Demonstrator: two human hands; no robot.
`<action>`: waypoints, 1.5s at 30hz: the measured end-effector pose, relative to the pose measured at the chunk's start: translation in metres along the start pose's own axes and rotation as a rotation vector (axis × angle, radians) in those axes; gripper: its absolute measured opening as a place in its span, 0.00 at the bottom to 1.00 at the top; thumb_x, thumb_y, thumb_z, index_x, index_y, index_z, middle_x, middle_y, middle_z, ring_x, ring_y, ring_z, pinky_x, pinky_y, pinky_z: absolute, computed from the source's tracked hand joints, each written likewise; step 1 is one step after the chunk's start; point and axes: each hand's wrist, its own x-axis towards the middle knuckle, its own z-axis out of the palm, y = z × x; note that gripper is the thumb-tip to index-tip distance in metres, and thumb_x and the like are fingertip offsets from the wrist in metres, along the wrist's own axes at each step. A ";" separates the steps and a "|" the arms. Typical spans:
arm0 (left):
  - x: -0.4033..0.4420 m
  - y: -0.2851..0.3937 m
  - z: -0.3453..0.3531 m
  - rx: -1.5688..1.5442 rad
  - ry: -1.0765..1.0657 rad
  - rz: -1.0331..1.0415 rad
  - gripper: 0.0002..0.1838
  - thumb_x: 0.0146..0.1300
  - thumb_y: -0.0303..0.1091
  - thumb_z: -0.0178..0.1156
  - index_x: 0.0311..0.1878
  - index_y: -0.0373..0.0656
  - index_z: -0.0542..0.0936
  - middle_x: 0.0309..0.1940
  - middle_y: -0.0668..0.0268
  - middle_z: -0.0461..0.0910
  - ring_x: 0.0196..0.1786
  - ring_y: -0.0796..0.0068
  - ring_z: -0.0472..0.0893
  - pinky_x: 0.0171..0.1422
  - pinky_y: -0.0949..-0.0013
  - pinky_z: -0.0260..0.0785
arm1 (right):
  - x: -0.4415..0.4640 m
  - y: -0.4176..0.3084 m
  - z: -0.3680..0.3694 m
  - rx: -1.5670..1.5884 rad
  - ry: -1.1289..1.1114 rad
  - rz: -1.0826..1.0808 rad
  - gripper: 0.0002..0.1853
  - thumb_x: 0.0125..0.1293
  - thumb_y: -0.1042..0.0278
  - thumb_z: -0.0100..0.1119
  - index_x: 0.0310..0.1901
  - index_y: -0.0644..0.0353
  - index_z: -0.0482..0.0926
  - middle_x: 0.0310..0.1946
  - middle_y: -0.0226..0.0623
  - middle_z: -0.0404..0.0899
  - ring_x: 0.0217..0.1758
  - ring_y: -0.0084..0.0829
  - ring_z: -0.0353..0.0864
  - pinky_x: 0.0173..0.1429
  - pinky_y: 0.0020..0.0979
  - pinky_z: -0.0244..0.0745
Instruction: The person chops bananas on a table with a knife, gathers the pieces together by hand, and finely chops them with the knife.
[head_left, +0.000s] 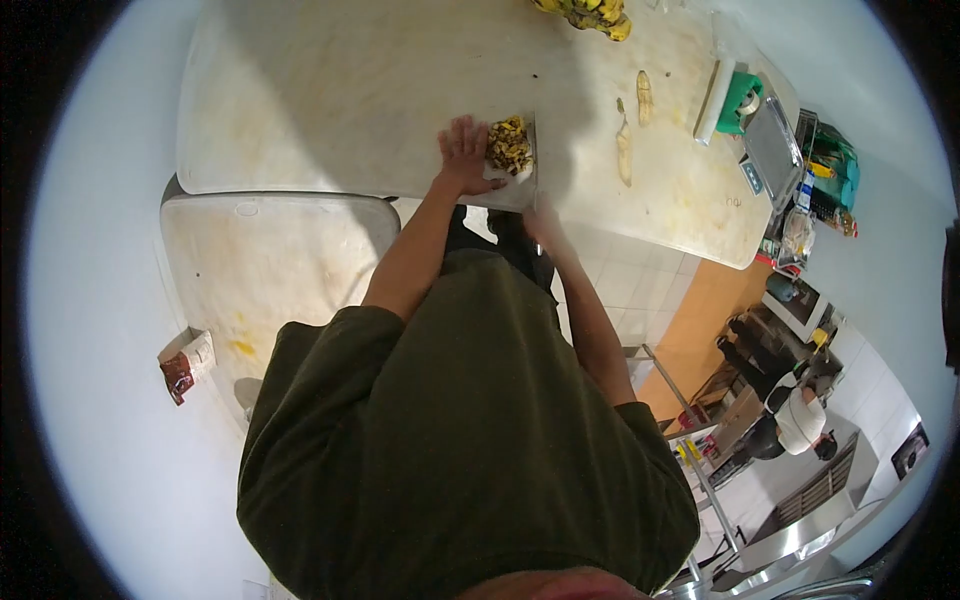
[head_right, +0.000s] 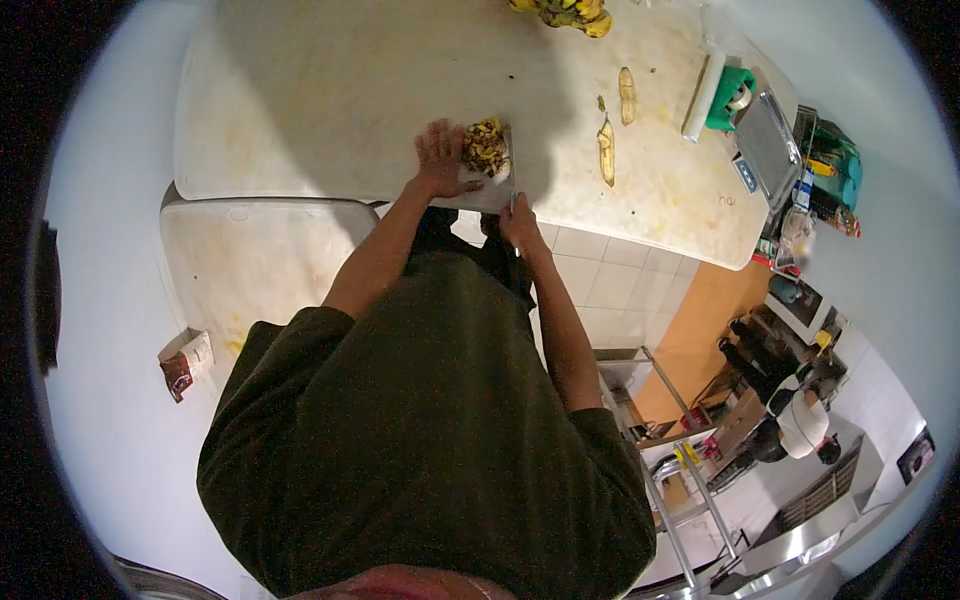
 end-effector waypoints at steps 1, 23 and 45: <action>0.003 -0.001 0.003 0.023 -0.025 0.003 0.70 0.48 0.81 0.55 0.78 0.44 0.31 0.77 0.43 0.22 0.77 0.37 0.20 0.73 0.30 0.14 | 0.004 0.005 0.001 0.001 -0.002 0.014 0.14 0.68 0.65 0.48 0.51 0.63 0.65 0.33 0.62 0.78 0.37 0.57 0.81 0.41 0.54 0.73; 0.004 0.002 0.007 0.072 0.041 -0.004 0.68 0.49 0.82 0.52 0.79 0.47 0.32 0.78 0.45 0.24 0.78 0.39 0.23 0.72 0.27 0.17 | 0.005 -0.018 -0.019 -0.164 -0.068 -0.058 0.17 0.68 0.66 0.49 0.53 0.65 0.62 0.42 0.71 0.76 0.50 0.71 0.75 0.49 0.60 0.70; -0.029 -0.057 0.005 -2.091 0.528 -0.016 0.31 0.69 0.32 0.52 0.75 0.45 0.57 0.76 0.53 0.52 0.78 0.60 0.54 0.73 0.55 0.60 | -0.009 0.098 0.012 0.186 0.224 -0.307 0.12 0.70 0.64 0.55 0.43 0.64 0.68 0.27 0.41 0.75 0.29 0.32 0.79 0.35 0.37 0.76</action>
